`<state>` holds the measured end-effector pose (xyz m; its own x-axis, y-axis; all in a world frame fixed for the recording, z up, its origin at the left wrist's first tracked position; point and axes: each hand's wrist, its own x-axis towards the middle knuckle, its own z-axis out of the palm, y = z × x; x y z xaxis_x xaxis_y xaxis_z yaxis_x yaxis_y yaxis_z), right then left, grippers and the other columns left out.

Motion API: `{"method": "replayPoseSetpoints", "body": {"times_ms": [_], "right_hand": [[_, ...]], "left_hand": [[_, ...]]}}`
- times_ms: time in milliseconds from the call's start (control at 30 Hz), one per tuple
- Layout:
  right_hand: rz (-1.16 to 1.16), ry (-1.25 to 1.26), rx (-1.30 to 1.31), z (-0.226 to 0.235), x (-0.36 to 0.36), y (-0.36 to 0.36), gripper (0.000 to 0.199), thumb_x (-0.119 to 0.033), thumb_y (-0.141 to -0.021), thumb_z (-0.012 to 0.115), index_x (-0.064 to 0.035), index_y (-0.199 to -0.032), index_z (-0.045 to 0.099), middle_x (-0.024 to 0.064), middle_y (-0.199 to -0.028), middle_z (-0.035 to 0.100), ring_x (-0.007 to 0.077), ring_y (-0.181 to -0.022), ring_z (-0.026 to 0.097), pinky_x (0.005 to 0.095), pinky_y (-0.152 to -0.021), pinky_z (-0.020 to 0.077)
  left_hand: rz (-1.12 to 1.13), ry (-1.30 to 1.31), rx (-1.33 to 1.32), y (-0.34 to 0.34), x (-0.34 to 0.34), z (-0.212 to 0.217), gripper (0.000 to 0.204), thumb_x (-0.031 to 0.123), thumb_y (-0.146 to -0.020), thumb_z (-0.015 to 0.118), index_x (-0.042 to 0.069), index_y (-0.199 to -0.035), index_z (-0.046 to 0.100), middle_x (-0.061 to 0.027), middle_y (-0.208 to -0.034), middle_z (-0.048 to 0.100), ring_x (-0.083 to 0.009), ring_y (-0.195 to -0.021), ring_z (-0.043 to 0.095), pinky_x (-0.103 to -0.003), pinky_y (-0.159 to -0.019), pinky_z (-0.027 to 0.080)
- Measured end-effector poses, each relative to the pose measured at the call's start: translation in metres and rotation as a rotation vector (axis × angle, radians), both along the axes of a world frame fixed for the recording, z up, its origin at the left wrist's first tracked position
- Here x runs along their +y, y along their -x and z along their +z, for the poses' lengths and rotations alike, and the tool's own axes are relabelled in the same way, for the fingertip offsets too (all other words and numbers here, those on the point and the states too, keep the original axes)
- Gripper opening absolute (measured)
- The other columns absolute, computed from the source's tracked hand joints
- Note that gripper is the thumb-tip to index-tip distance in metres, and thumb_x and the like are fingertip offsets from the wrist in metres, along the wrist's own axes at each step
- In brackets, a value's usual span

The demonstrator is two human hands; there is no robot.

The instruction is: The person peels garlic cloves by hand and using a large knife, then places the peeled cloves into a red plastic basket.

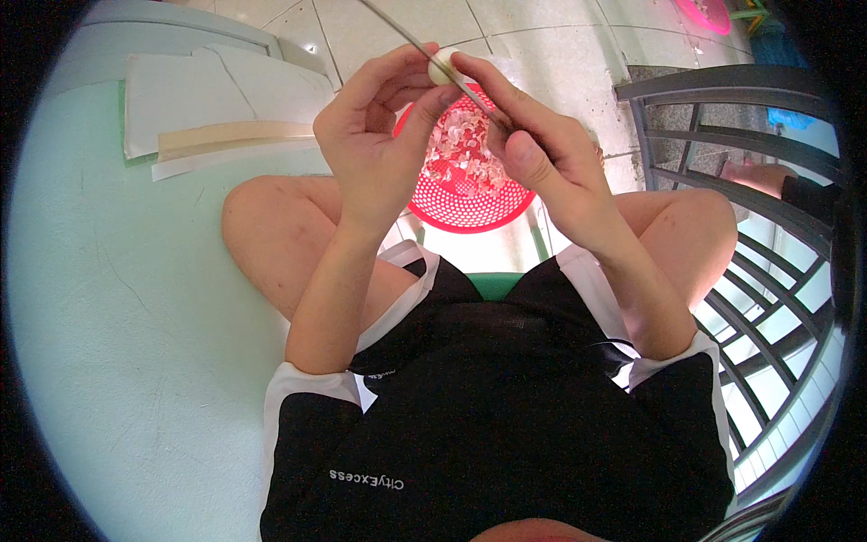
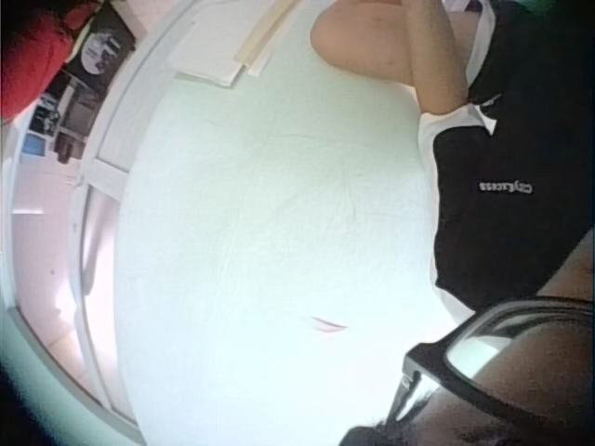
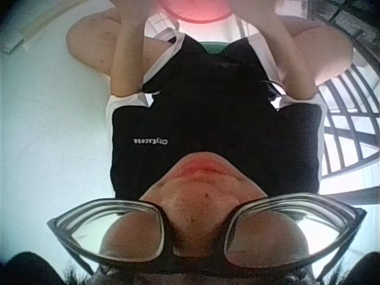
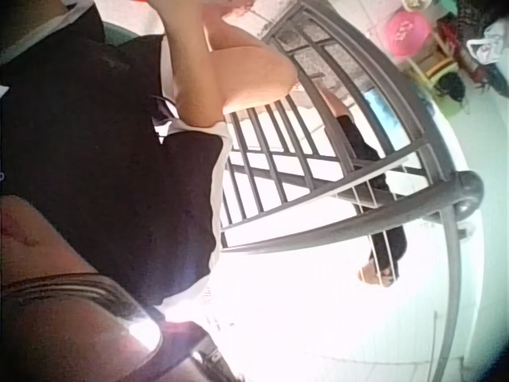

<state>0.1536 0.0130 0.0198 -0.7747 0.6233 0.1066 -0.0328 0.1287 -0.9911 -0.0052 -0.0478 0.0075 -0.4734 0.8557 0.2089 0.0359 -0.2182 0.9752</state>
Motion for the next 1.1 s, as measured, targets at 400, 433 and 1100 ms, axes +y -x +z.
{"method": "replayPoseSetpoints", "body": {"times_ms": [400,433,1100], "right_hand": [[-0.019,0.068,0.044,0.002,0.001,-0.002,0.048,-0.028,-0.095,0.048,-0.005,-0.137,0.044,-0.0021,-0.066,0.042,0.0069,-0.061,0.038,0.0214,-0.057,0.0317],[-0.019,0.068,0.044,0.0,0.001,-0.002,0.048,-0.028,-0.095,0.048,-0.005,-0.137,0.044,-0.0021,-0.066,0.042,0.0069,-0.061,0.038,0.0214,-0.057,0.0317],[-0.057,0.577,0.096,0.005,0.002,-0.005,0.049,-0.05,-0.096,0.039,-0.0026,-0.097,0.049,0.0005,-0.072,0.044,0.0055,-0.056,0.038,0.0189,-0.051,0.0293]], "left_hand": [[-0.002,-0.06,-0.084,-0.001,0.002,-0.001,0.03,-0.014,-0.078,0.063,-0.009,-0.107,0.058,-0.0145,-0.097,0.065,-0.0191,-0.088,0.066,-0.027,-0.081,0.055],[-0.002,-0.063,-0.069,-0.001,0.002,-0.003,0.03,-0.013,-0.078,0.063,-0.009,-0.107,0.059,-0.0143,-0.097,0.065,-0.0188,-0.087,0.066,-0.027,-0.08,0.055],[-0.056,0.02,-0.103,0.0,0.003,-0.005,0.03,-0.008,-0.08,0.065,-0.008,-0.109,0.058,-0.0139,-0.098,0.066,-0.0162,-0.089,0.064,-0.026,-0.082,0.053]]}}
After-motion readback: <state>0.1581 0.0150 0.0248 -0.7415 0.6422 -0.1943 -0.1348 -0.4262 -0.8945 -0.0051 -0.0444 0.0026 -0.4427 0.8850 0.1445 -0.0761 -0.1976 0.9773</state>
